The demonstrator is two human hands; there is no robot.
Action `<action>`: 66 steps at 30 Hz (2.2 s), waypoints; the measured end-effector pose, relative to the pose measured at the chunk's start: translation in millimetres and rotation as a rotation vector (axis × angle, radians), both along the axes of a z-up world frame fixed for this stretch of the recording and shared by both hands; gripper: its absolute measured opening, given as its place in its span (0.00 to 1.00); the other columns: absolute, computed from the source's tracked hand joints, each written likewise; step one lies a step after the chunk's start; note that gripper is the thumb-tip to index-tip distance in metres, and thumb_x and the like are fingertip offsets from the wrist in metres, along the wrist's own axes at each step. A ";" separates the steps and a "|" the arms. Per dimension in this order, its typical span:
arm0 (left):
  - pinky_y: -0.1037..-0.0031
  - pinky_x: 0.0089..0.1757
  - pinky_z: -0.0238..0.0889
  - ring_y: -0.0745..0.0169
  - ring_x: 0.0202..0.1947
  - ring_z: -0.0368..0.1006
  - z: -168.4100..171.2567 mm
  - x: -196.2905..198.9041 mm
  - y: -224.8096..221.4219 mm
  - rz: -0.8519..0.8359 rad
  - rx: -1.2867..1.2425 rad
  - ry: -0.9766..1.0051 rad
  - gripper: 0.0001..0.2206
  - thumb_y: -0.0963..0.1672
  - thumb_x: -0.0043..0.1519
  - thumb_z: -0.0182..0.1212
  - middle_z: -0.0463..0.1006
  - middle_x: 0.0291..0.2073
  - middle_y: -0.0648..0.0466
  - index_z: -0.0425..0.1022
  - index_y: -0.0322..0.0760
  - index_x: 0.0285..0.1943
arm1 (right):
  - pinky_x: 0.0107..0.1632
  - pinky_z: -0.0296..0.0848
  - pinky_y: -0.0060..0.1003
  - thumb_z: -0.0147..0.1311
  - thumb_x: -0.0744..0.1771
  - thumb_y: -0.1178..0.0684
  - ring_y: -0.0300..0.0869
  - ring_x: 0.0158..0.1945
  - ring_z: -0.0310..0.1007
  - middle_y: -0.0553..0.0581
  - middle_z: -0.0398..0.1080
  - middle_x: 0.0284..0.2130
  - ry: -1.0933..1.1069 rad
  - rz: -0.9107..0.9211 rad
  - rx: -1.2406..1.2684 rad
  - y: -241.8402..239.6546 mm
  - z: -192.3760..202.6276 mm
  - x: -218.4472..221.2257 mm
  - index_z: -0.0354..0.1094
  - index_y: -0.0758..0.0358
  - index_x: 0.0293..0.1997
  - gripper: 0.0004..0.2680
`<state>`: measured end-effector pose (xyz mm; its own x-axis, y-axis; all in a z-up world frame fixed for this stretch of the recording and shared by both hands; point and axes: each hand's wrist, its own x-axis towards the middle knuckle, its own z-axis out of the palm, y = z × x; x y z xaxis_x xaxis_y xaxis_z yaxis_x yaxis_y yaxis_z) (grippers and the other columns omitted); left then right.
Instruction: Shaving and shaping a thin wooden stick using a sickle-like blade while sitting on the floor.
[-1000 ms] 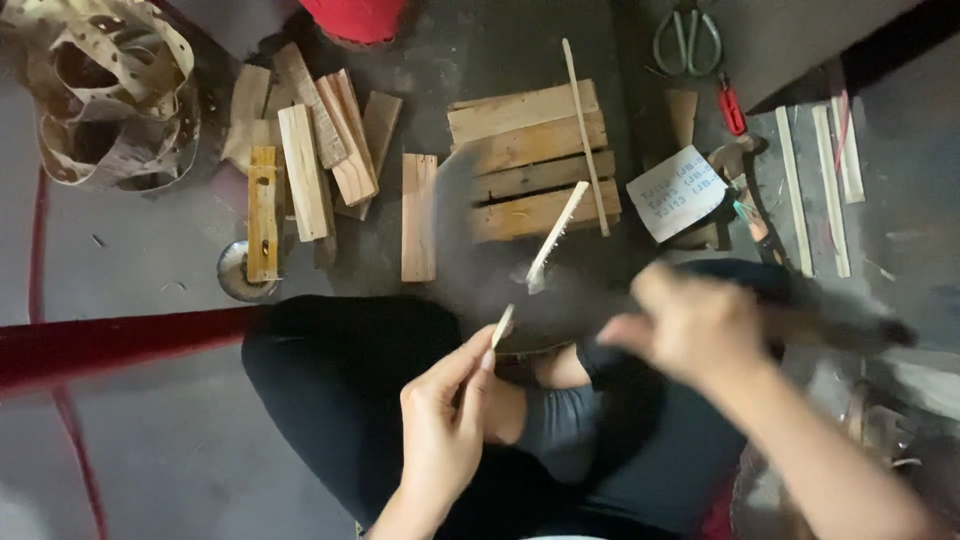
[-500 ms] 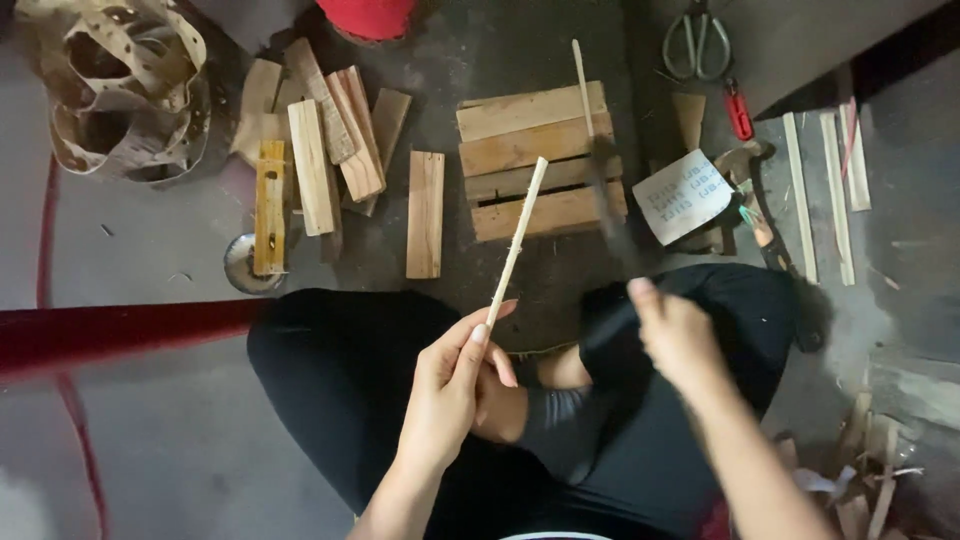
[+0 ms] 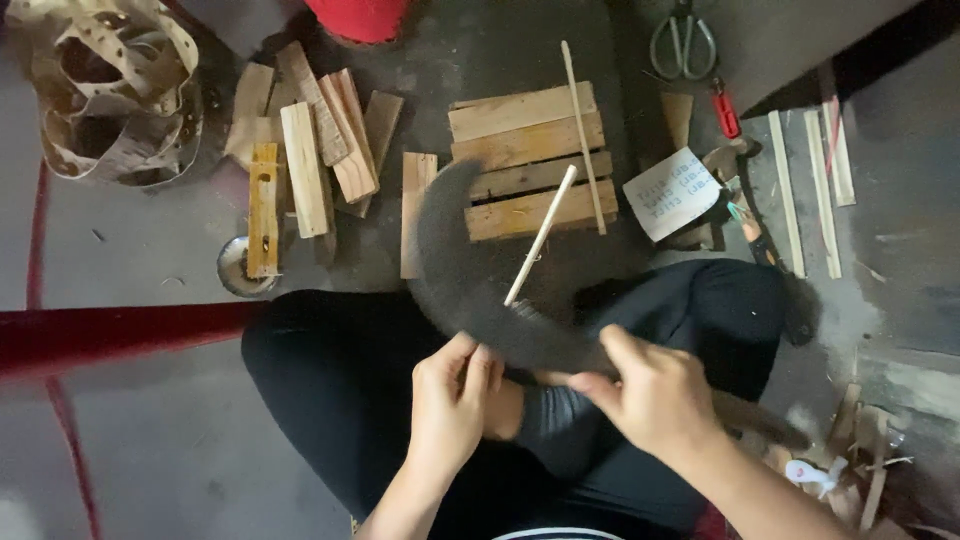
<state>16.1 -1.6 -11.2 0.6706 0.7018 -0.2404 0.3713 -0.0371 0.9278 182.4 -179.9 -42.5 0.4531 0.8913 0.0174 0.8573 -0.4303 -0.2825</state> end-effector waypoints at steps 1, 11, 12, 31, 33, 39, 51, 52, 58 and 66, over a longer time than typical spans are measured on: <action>0.77 0.31 0.61 0.71 0.22 0.70 -1.0 -1.6 -2.5 -0.001 0.001 -0.001 0.16 0.39 0.66 0.53 0.74 0.18 0.59 0.65 0.41 0.20 | 0.21 0.67 0.51 0.36 0.66 0.24 0.55 0.18 0.73 0.56 0.67 0.13 -0.001 -0.001 0.001 3.0 1.3 -1.2 0.62 0.55 0.36 0.22; 0.76 0.40 0.63 0.66 0.38 0.74 15.6 -11.7 -13.3 0.002 0.160 -0.059 0.08 0.39 0.65 0.52 0.80 0.36 0.54 0.79 0.36 0.45 | 0.17 0.63 0.41 0.33 0.66 0.21 0.44 0.15 0.66 0.49 0.61 0.13 -0.273 0.125 0.052 2.6 -10.4 44.1 0.63 0.54 0.32 0.25; 0.77 0.52 0.69 0.62 0.55 0.81 20.8 -11.9 -12.0 -0.034 0.173 -0.138 0.14 0.41 0.68 0.50 0.85 0.53 0.51 0.79 0.35 0.58 | 0.18 0.58 0.42 0.27 0.66 0.20 0.46 0.15 0.63 0.49 0.58 0.13 -0.371 0.091 0.023 -0.4 -14.9 62.1 0.61 0.52 0.30 0.26; 0.69 0.51 0.74 0.56 0.48 0.82 11.5 -7.4 0.3 -0.016 -0.167 0.018 0.15 0.38 0.61 0.52 0.86 0.46 0.51 0.81 0.34 0.52 | 0.16 0.71 0.38 0.37 0.67 0.23 0.38 0.15 0.69 0.48 0.62 0.12 -0.195 0.268 0.145 15.3 -5.1 37.9 0.66 0.59 0.32 0.26; 0.82 0.28 0.48 0.76 0.20 0.50 22.8 -12.4 2.5 -0.109 -0.369 -0.015 0.14 0.45 0.72 0.46 0.55 0.18 0.63 0.81 0.41 0.44 | 0.16 0.55 0.38 0.30 0.68 0.22 0.40 0.14 0.59 0.47 0.55 0.14 -0.441 0.183 0.151 17.9 -9.3 71.9 0.59 0.52 0.27 0.25; 0.81 0.17 0.36 0.75 0.13 0.40 2.5 -28.9 9.6 0.103 -0.609 -0.107 0.16 0.44 0.72 0.45 0.49 0.15 0.60 0.80 0.31 0.54 | 0.24 0.63 0.40 0.30 0.81 0.33 0.44 0.17 0.65 0.53 0.61 0.14 0.409 -0.861 0.193 15.3 -13.9 193.5 0.59 0.56 0.25 0.28; 0.78 0.30 0.69 0.65 0.23 0.74 -9.9 3.9 16.7 0.105 -0.460 -0.140 0.10 0.44 0.68 0.54 0.76 0.23 0.49 0.76 0.32 0.50 | 0.46 0.76 0.57 0.37 0.67 0.20 0.67 0.43 0.79 0.71 0.78 0.33 0.292 -0.666 -0.389 89.1 -108.0 50.5 0.74 0.56 0.42 0.28; 0.78 0.30 0.69 0.65 0.23 0.74 -13.0 4.4 15.3 0.080 -0.467 -0.138 0.10 0.44 0.68 0.54 0.76 0.23 0.49 0.76 0.32 0.50 | 0.46 0.76 0.57 0.37 0.67 0.20 0.67 0.43 0.79 0.71 0.78 0.33 0.292 -0.691 -0.389 91.8 -113.7 48.2 0.74 0.56 0.42 0.28; 0.73 0.39 0.70 0.62 0.35 0.75 -26.6 15.8 9.1 0.250 -0.449 -0.138 0.11 0.44 0.67 0.57 0.79 0.32 0.48 0.78 0.34 0.52 | 0.49 0.71 0.58 0.50 0.69 0.34 0.65 0.47 0.71 0.70 0.69 0.43 0.125 -0.550 0.065 80.7 -83.2 30.8 0.68 0.66 0.54 0.21; 0.76 0.44 0.71 0.66 0.41 0.78 -16.3 74.2 -24.3 0.171 -0.426 -0.267 0.05 0.42 0.62 0.64 0.84 0.41 0.52 0.79 0.37 0.44 | 0.39 0.70 0.30 0.43 0.72 0.46 0.33 0.31 0.69 0.48 0.71 0.28 1.112 -0.342 0.270 29.3 -24.9 -33.1 0.68 0.55 0.53 0.10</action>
